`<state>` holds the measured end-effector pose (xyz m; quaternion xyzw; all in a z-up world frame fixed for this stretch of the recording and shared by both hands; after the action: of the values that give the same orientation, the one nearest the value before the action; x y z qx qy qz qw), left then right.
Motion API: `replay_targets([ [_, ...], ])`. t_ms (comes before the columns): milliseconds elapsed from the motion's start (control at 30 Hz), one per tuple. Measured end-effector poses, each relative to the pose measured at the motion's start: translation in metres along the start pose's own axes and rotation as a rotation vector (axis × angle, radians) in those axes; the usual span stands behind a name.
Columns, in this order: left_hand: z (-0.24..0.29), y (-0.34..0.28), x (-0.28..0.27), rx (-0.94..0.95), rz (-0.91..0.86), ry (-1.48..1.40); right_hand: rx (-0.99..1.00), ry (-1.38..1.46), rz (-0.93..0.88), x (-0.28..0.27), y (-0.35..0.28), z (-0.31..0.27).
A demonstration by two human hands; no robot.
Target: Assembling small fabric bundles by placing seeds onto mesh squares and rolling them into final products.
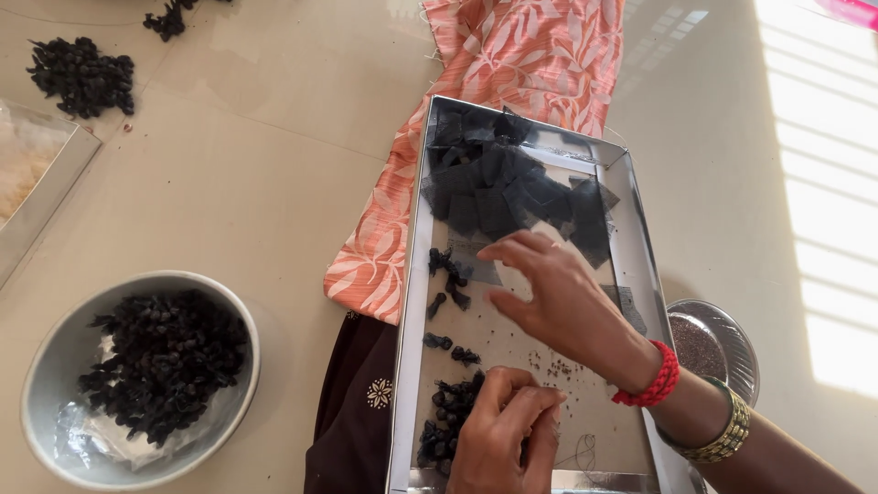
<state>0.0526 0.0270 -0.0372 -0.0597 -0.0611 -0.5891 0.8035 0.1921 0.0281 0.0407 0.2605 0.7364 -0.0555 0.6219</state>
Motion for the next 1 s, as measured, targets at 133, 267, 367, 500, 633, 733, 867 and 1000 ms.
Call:
replay_targets([
  [133,0.001,0.005,0.0,-0.144,-0.009,-0.016,-0.034,-0.036,-0.011,0.023,-0.009,0.005],
  [267,-0.006,0.007,-0.005,-0.23,0.002,-0.006,0.267,0.084,-0.114,0.032,-0.019,0.037],
  [367,-0.018,0.008,-0.005,-0.259,0.003,-0.018,0.331,0.124,-0.097,0.021,-0.029,0.044],
  [500,-0.01,0.012,0.001,-0.314,-0.015,-0.024,0.423,0.128,-0.086,0.013,-0.035,0.055],
  [633,-0.017,0.011,0.005,-0.256,-0.012,-0.011,0.288,0.31,0.042,0.013,-0.015,0.049],
  [733,-0.021,0.014,0.002,-0.266,-0.031,0.008,0.11,0.334,0.04,0.013,-0.001,0.03],
  [867,-0.031,0.012,0.0,-0.398,-0.055,0.017,0.231,0.04,-0.021,0.015,-0.013,0.063],
  [1000,-0.027,0.012,0.002,-0.409,-0.074,0.008,0.33,-0.337,-0.024,0.005,-0.039,0.109],
])
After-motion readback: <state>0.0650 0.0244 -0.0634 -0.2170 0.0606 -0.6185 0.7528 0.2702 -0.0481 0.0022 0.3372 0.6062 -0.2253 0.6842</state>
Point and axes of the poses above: each hand's wrist, its own y-axis towards the middle knuckle, its own x-axis out of the palm, z = x × y, the point moved 7 cm from there along y, towards the middle knuckle, and after that the axes turned 13 degrees about -y, right-handed, at the moved point
